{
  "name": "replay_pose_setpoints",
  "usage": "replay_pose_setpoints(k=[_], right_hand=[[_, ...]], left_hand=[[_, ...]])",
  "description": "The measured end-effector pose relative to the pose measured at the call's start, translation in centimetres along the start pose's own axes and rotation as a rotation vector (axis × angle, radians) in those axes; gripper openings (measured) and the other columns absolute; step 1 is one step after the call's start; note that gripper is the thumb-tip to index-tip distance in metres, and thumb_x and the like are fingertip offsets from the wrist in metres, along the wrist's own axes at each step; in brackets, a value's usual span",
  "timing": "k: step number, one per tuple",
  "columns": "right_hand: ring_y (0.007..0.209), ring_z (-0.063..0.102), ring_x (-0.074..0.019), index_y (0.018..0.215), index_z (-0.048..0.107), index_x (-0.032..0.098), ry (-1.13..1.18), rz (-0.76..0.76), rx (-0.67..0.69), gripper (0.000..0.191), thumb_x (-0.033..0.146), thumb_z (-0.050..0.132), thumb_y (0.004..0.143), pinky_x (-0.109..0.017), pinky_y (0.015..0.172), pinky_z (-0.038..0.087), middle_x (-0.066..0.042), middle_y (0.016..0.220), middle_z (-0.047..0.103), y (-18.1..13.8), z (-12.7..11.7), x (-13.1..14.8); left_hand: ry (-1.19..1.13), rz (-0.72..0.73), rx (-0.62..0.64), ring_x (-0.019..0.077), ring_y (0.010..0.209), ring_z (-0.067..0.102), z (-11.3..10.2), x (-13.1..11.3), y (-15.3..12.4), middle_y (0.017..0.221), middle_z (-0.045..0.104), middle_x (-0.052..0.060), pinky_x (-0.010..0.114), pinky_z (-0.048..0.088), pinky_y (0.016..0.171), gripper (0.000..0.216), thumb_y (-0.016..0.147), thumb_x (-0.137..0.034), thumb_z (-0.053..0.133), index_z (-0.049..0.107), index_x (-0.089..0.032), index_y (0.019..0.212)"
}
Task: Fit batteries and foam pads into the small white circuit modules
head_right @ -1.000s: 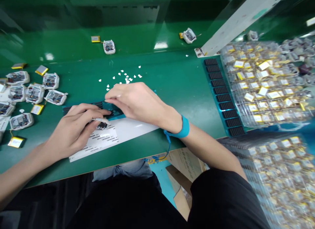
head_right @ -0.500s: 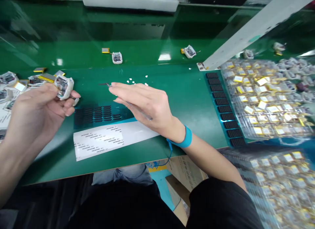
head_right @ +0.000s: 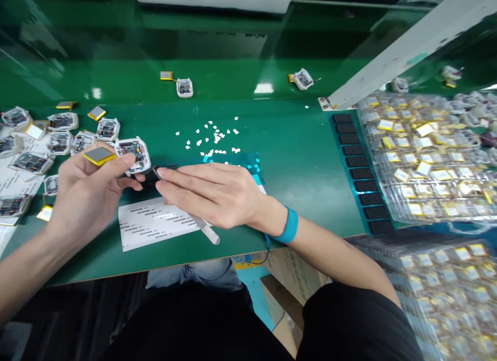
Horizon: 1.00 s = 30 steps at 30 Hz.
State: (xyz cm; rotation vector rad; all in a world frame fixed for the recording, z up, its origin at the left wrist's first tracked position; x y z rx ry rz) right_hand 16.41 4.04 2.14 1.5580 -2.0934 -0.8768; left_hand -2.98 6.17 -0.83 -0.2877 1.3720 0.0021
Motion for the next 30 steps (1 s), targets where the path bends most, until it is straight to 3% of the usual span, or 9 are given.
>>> replay_pose_setpoints(k=[10, 22, 30], right_hand=[[0.106, 0.075, -0.0189, 0.115, 0.071, 0.010, 0.035, 0.059, 0.009, 0.024, 0.017, 0.071, 0.092, -0.029, 0.087, 0.067, -0.009, 0.121, 0.074, 0.2, 0.4, 0.3], [0.101, 0.077, -0.0185, 0.112, 0.072, 0.009, -0.022, 0.027, 0.005, 0.021, 0.018, 0.070, 0.093, -0.030, 0.088, 0.067, -0.010, 0.118, 0.075, 0.5, 0.7, 1.2], [0.102, 0.076, -0.0216, 0.115, 0.070, 0.006, 0.076, 0.096, 0.030, 0.026, 0.015, 0.071, 0.091, -0.033, 0.087, 0.068, -0.012, 0.119, 0.074, 0.5, 0.6, 1.1]], left_hand=[[0.091, 0.111, 0.038, 0.0129, 0.054, 0.066, 0.2, 0.2, -0.7, 0.064, 0.054, -0.005, 0.028, 0.065, 0.051, 0.030, 0.072, -0.019, 0.082, 0.054, -0.021, 0.062], [0.063, 0.101, -0.008, 0.0125, 0.053, 0.061, 0.3, 0.4, -0.7, 0.062, 0.048, -0.005, 0.028, 0.061, 0.048, 0.032, 0.069, -0.020, 0.084, 0.053, -0.019, 0.060], [0.096, 0.172, 0.008, 0.0109, 0.053, 0.059, 0.1, 0.7, -0.9, 0.064, 0.054, -0.006, 0.027, 0.063, 0.054, 0.025, 0.073, -0.021, 0.083, 0.059, -0.021, 0.069]])
Point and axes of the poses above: each hand's wrist, its own y-axis towards the middle knuckle, its own z-axis out of the palm, x = y × z, the point moved 5 cm from there along y, towards the middle knuckle
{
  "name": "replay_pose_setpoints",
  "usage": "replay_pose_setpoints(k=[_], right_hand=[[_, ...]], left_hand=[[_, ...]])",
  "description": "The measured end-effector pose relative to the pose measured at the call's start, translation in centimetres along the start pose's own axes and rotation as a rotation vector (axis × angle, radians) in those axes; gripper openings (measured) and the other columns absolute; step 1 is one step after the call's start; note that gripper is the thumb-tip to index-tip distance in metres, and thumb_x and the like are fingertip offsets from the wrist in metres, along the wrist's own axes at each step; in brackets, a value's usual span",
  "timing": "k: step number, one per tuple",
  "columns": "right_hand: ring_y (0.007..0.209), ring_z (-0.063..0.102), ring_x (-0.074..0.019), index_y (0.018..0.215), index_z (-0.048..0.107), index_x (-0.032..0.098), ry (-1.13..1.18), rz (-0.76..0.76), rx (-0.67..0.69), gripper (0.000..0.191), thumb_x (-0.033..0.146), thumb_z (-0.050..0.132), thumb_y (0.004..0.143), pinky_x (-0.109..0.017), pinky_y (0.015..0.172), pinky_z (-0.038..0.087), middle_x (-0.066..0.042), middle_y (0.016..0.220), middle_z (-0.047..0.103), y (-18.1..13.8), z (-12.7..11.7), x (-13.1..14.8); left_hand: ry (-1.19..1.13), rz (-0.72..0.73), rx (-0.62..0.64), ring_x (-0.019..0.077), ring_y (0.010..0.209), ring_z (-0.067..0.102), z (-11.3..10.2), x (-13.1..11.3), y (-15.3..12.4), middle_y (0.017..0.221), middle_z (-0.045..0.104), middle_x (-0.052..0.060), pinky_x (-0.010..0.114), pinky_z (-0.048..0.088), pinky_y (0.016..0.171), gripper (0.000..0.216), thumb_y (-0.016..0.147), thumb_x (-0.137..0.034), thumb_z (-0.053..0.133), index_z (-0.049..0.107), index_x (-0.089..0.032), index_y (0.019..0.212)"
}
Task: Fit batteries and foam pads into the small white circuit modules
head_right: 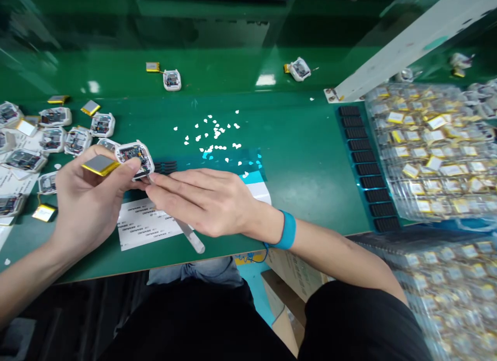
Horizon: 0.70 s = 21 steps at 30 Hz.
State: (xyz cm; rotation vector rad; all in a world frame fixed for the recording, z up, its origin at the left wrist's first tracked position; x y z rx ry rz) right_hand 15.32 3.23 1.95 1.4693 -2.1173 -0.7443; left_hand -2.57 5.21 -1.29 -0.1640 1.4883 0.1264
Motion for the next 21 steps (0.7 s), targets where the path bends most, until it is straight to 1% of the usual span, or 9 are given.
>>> replay_pose_setpoints(k=[2, 4, 6, 9, 14, 16, 18, 19, 21], right_hand=[[0.104, 0.076, -0.0220, 0.116, 0.069, 0.005, 0.036, 0.045, -0.008, 0.026, 0.016, 0.070, 0.093, -0.033, 0.089, 0.068, -0.013, 0.120, 0.074, 0.0, 0.0, -0.1], [0.105, 0.076, -0.0206, 0.116, 0.069, 0.006, 0.068, 0.077, -0.010, 0.024, 0.016, 0.068, 0.094, -0.032, 0.089, 0.067, -0.012, 0.119, 0.075, 0.0, -0.2, -0.2], [0.106, 0.075, -0.0184, 0.115, 0.069, 0.008, 0.098, 0.100, 0.005, 0.022, 0.016, 0.067, 0.095, -0.030, 0.091, 0.067, -0.011, 0.118, 0.075, 0.1, -0.4, -0.3], [0.108, 0.074, -0.0170, 0.115, 0.068, 0.010, 0.125, 0.138, 0.009, 0.021, 0.015, 0.066, 0.095, -0.029, 0.092, 0.066, -0.010, 0.118, 0.076, 0.1, -0.6, -0.5], [0.110, 0.074, -0.0178, 0.117, 0.067, 0.009, 0.185, 0.154, -0.018, 0.023, 0.014, 0.065, 0.096, -0.031, 0.093, 0.066, -0.011, 0.121, 0.075, -0.3, 0.1, -1.0], [0.109, 0.074, -0.0184, 0.118, 0.067, 0.009, 0.191, 0.152, -0.035, 0.023, 0.014, 0.065, 0.095, -0.032, 0.092, 0.066, -0.011, 0.120, 0.075, -0.5, 0.4, -1.2], [0.107, 0.074, -0.0183, 0.117, 0.067, 0.009, 0.172, 0.144, -0.072, 0.023, 0.013, 0.065, 0.095, -0.031, 0.089, 0.067, -0.012, 0.119, 0.075, -0.5, 0.3, -1.3], [0.107, 0.075, -0.0180, 0.118, 0.067, 0.009, 0.159, 0.141, -0.093, 0.023, 0.013, 0.065, 0.096, -0.031, 0.088, 0.066, -0.012, 0.118, 0.076, -0.5, 0.1, -1.4], [0.107, 0.074, -0.0173, 0.118, 0.067, 0.009, 0.134, 0.139, -0.135, 0.023, 0.011, 0.063, 0.096, -0.030, 0.088, 0.066, -0.013, 0.118, 0.076, -0.5, -0.4, -1.6]], left_hand=[[0.017, 0.021, -0.026, 0.0119, 0.057, 0.063, 0.0, 0.0, -0.2, 0.071, 0.063, -0.005, 0.027, 0.063, 0.056, 0.019, 0.076, -0.022, 0.083, 0.065, -0.023, 0.083], [0.043, 0.026, -0.030, 0.0136, 0.066, 0.068, 0.0, 0.1, -0.4, 0.081, 0.070, -0.004, 0.026, 0.062, 0.058, 0.024, 0.079, -0.022, 0.083, 0.067, -0.025, 0.097], [0.064, 0.018, -0.010, 0.0157, 0.072, 0.070, 0.1, 0.1, -0.6, 0.085, 0.072, -0.002, 0.026, 0.062, 0.059, 0.027, 0.080, -0.022, 0.082, 0.068, -0.025, 0.103], [0.068, 0.009, 0.010, 0.0173, 0.072, 0.072, 0.2, 0.2, -0.7, 0.083, 0.072, -0.002, 0.027, 0.063, 0.058, 0.025, 0.082, -0.024, 0.082, 0.069, -0.025, 0.103], [0.013, -0.003, 0.026, 0.0146, 0.069, 0.071, 0.1, 0.1, -0.4, 0.083, 0.072, -0.002, 0.025, 0.064, 0.059, 0.025, 0.083, -0.022, 0.081, 0.071, -0.025, 0.105], [-0.020, -0.037, 0.055, 0.0141, 0.071, 0.071, 0.3, 0.1, -0.1, 0.084, 0.072, -0.002, 0.026, 0.066, 0.065, 0.025, 0.080, -0.020, 0.082, 0.072, -0.023, 0.103], [-0.042, -0.072, 0.087, 0.0146, 0.077, 0.072, 0.4, 0.2, 0.0, 0.086, 0.072, -0.002, 0.028, 0.067, 0.073, 0.025, 0.078, -0.019, 0.082, 0.073, -0.021, 0.101], [-0.040, -0.080, 0.102, 0.0149, 0.077, 0.073, 0.5, 0.1, -0.1, 0.086, 0.073, -0.001, 0.028, 0.068, 0.074, 0.025, 0.077, -0.019, 0.083, 0.073, -0.020, 0.100], [0.001, -0.063, 0.120, 0.0153, 0.070, 0.074, 0.5, -0.1, -0.4, 0.084, 0.074, 0.000, 0.027, 0.068, 0.068, 0.025, 0.076, -0.021, 0.084, 0.071, -0.018, 0.097]])
Point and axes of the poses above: each hand's wrist, its own y-axis towards the middle knuckle, its own z-axis out of the palm, x = y × z, the point moved 5 cm from there along y, towards the middle knuckle
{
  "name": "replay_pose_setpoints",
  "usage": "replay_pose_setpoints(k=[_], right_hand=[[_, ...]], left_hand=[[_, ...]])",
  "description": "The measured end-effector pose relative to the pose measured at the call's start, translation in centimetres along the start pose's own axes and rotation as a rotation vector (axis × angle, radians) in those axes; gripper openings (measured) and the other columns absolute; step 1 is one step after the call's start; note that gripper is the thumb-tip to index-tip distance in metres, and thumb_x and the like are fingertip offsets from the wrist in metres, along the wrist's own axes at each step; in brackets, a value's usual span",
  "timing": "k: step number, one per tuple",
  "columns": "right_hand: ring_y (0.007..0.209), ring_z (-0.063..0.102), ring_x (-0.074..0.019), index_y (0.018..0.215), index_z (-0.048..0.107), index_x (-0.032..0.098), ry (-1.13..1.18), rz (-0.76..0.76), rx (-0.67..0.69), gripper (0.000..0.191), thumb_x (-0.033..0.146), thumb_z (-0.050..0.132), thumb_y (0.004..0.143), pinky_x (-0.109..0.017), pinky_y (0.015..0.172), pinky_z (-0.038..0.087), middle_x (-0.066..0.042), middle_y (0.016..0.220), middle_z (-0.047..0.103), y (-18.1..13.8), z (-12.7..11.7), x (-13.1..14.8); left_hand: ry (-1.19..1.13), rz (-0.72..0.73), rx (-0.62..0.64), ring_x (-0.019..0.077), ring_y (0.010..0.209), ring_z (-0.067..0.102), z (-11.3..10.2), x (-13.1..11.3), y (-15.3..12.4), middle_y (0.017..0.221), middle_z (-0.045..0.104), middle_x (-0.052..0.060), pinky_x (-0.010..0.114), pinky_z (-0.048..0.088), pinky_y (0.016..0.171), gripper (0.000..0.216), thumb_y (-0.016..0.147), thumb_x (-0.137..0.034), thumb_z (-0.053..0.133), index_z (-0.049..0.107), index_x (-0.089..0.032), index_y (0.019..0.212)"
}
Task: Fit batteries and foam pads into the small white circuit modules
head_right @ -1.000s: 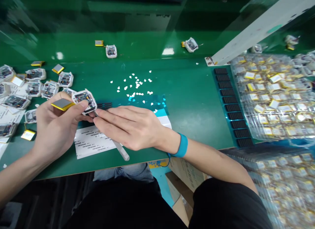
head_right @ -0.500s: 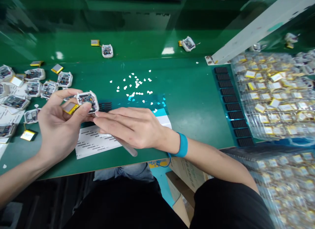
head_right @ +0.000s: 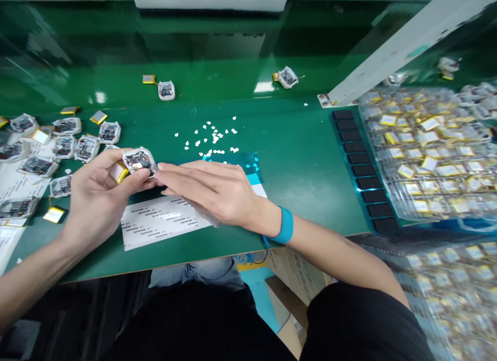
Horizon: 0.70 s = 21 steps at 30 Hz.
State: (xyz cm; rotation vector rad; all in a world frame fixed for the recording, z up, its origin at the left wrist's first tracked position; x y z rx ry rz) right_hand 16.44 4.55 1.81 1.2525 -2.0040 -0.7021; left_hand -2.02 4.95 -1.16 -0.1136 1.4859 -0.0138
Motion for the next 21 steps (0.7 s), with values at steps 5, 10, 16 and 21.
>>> replay_pose_setpoints(k=[5, 10, 16, 21], right_hand=[[0.103, 0.076, -0.0162, 0.117, 0.068, 0.014, -0.091, -0.021, -0.063, 0.023, 0.010, 0.063, 0.095, -0.029, 0.089, 0.066, -0.010, 0.118, 0.076, 0.1, -0.7, -0.5], [0.105, 0.075, -0.0176, 0.116, 0.068, 0.010, -0.102, -0.055, -0.086, 0.023, 0.010, 0.064, 0.094, -0.030, 0.092, 0.065, -0.012, 0.117, 0.076, 0.1, -0.5, -0.5], [0.108, 0.074, -0.0157, 0.116, 0.069, 0.012, -0.145, -0.068, -0.070, 0.021, 0.014, 0.062, 0.097, -0.030, 0.095, 0.064, -0.008, 0.120, 0.076, 0.3, -0.6, 0.0], [0.107, 0.074, -0.0169, 0.115, 0.070, 0.009, -0.156, -0.106, -0.090, 0.021, 0.014, 0.065, 0.095, -0.029, 0.094, 0.064, -0.009, 0.117, 0.077, 0.2, -0.5, 0.1]], left_hand=[[0.206, 0.165, 0.000, 0.0166, 0.056, 0.072, -0.9, -1.5, 2.2, 0.068, 0.072, -0.004, 0.032, 0.063, 0.057, 0.032, 0.075, -0.026, 0.086, 0.063, -0.021, 0.098], [0.748, 0.283, -0.385, 0.0087, 0.066, 0.063, -6.4, -4.6, 11.0, 0.067, 0.061, -0.013, 0.023, 0.051, 0.061, 0.035, 0.073, -0.018, 0.086, 0.058, -0.022, 0.093], [1.002, 0.181, -0.266, 0.0257, 0.130, 0.046, -8.5, -5.8, 15.3, 0.076, 0.055, -0.005, 0.049, 0.029, 0.123, 0.023, 0.080, -0.028, 0.076, 0.056, -0.023, 0.069], [0.945, 0.300, 0.008, 0.0115, 0.143, 0.029, -2.8, -3.6, 15.9, 0.127, 0.056, -0.011, 0.031, 0.011, 0.129, 0.005, 0.095, -0.024, 0.062, 0.063, -0.022, 0.091]])
Point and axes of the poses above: each hand's wrist, its own y-axis towards the middle knuckle, its own z-axis out of the palm, x = y × z, the point moved 5 cm from there along y, towards the middle knuckle
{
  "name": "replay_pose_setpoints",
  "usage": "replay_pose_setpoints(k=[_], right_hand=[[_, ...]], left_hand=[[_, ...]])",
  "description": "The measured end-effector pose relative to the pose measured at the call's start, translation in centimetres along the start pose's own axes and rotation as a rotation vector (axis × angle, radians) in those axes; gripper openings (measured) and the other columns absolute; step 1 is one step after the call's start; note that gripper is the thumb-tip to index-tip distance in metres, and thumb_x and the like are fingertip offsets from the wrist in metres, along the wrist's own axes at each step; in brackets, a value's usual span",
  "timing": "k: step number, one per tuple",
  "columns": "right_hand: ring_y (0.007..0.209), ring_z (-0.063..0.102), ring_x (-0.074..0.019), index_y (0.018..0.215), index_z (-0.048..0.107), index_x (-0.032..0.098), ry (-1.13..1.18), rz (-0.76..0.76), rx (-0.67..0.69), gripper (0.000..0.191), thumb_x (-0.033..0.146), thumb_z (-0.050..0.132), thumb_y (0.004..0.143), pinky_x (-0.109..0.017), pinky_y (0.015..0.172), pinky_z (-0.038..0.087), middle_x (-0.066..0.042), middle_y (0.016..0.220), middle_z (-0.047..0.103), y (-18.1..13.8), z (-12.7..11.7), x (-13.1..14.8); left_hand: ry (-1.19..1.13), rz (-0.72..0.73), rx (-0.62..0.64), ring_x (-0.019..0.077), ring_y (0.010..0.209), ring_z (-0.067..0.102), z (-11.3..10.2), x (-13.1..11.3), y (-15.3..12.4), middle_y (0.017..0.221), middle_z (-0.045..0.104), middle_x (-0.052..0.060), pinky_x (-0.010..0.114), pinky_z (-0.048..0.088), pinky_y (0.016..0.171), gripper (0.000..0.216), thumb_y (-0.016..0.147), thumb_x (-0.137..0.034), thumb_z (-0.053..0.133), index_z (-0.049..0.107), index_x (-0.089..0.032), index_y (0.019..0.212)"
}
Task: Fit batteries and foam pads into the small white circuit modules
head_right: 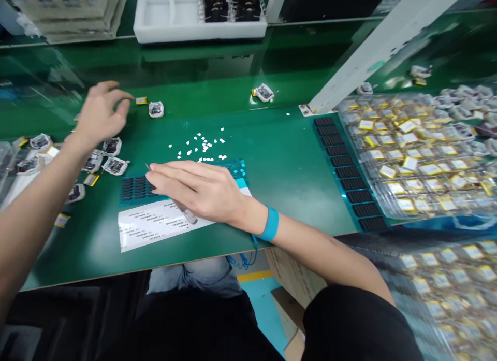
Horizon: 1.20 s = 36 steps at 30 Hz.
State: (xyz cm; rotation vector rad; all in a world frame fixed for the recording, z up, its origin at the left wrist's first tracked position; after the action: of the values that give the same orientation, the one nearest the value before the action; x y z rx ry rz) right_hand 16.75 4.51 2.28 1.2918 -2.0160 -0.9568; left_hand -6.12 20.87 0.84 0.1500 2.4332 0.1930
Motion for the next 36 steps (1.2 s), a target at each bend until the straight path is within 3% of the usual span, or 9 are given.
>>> replay_pose_setpoints(k=[4, 8, 11, 14, 18, 22, 27, 31, 36], right_hand=[[0.107, 0.074, -0.0178, 0.116, 0.071, 0.010, -0.027, 0.006, 0.019, 0.023, 0.015, 0.067, 0.094, -0.030, 0.096, 0.064, -0.007, 0.117, 0.077, -0.3, 0.3, -0.3], [0.116, 0.071, -0.0174, 0.121, 0.069, 0.013, -0.060, 0.007, 0.025, 0.026, 0.017, 0.065, 0.095, -0.029, 0.103, 0.060, -0.005, 0.122, 0.075, -0.3, 0.3, -0.5], [0.128, 0.064, -0.0197, 0.121, 0.068, 0.018, -0.062, 0.058, 0.021, 0.024, 0.022, 0.062, 0.098, -0.034, 0.107, 0.057, -0.006, 0.130, 0.071, -0.2, 0.1, -0.8], [0.131, 0.062, -0.0222, 0.118, 0.067, 0.016, 0.002, 0.123, 0.046, 0.022, 0.024, 0.054, 0.102, -0.039, 0.106, 0.057, -0.008, 0.130, 0.071, -0.2, 0.1, -1.1], [0.089, 0.072, -0.0160, 0.111, 0.064, 0.012, 0.131, 0.190, 0.000, 0.027, 0.019, 0.039, 0.107, -0.031, 0.080, 0.061, -0.006, 0.092, 0.075, -0.1, 0.2, -1.3], [0.075, 0.068, -0.0081, 0.110, 0.061, 0.014, 0.190, 0.262, -0.030, 0.026, 0.021, 0.037, 0.109, -0.021, 0.070, 0.052, -0.001, 0.090, 0.074, -0.2, 0.4, -1.2], [0.055, 0.059, -0.0032, 0.097, 0.067, 0.018, 0.127, 0.288, 0.025, 0.017, 0.035, 0.064, 0.099, -0.018, 0.052, 0.040, 0.006, 0.080, 0.075, -0.6, 0.9, -0.7], [0.057, 0.058, -0.0039, 0.094, 0.071, 0.020, 0.046, 0.268, 0.035, 0.005, 0.025, 0.070, 0.094, -0.020, 0.053, 0.038, 0.006, 0.077, 0.073, -0.8, 0.9, -0.5], [0.049, 0.048, -0.0054, 0.092, 0.072, 0.016, -0.026, 0.253, 0.004, 0.014, 0.030, 0.075, 0.091, -0.022, 0.049, 0.035, 0.007, 0.059, 0.060, -0.5, 0.3, -0.2]], left_hand=[[-0.076, -0.009, 0.087, 0.0115, 0.137, 0.034, 3.0, -1.2, 1.4, 0.122, 0.058, -0.007, 0.026, 0.015, 0.125, 0.007, 0.091, -0.019, 0.068, 0.061, -0.018, 0.090], [-0.109, -0.054, 0.112, 0.0143, 0.110, 0.050, 2.5, -1.4, 1.9, 0.079, 0.049, -0.005, 0.024, 0.033, 0.109, 0.024, 0.080, -0.012, 0.078, 0.056, -0.020, 0.080], [-0.161, -0.053, 0.047, 0.0124, 0.085, 0.052, 1.5, -1.9, 0.8, 0.066, 0.044, -0.007, 0.022, 0.041, 0.086, 0.028, 0.079, -0.012, 0.081, 0.055, -0.021, 0.077], [-0.264, -0.045, -0.006, 0.0101, 0.071, 0.055, 1.1, -3.0, -2.3, 0.066, 0.058, -0.010, 0.024, 0.042, 0.071, 0.023, 0.083, -0.017, 0.079, 0.056, -0.021, 0.081], [-0.643, 0.015, 0.108, 0.0158, 0.060, 0.067, 1.5, -5.4, -8.6, 0.072, 0.073, -0.002, 0.029, 0.051, 0.058, 0.031, 0.083, -0.031, 0.078, 0.066, -0.020, 0.110], [-0.692, 0.017, 0.140, 0.0158, 0.056, 0.068, 1.6, -7.1, -13.4, 0.070, 0.073, 0.001, 0.027, 0.048, 0.051, 0.018, 0.085, -0.029, 0.075, 0.071, -0.021, 0.101], [-0.792, -0.041, 0.098, 0.0140, 0.053, 0.062, 2.4, -7.2, -15.0, 0.067, 0.071, 0.000, 0.024, 0.042, 0.044, 0.018, 0.084, -0.031, 0.078, 0.066, -0.021, 0.095], [-0.935, -0.154, 0.179, 0.0178, 0.060, 0.071, 3.1, -7.0, -15.4, 0.080, 0.075, 0.002, 0.027, 0.056, 0.049, 0.025, 0.085, -0.035, 0.078, 0.059, -0.022, 0.094], [-1.019, -0.123, 0.198, 0.0182, 0.063, 0.076, 2.9, -7.3, -16.0, 0.082, 0.075, 0.000, 0.026, 0.063, 0.052, 0.017, 0.093, -0.027, 0.069, 0.054, -0.021, 0.097]])
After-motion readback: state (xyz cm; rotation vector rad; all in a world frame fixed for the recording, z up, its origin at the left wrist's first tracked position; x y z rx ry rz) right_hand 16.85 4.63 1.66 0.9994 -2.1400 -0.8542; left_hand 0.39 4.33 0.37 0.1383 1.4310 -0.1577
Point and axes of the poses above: each hand's wrist, its own y-axis towards the middle knuckle, its own z-axis out of the palm, x = y × z, the point moved 5 cm from there along y, towards the middle knuckle
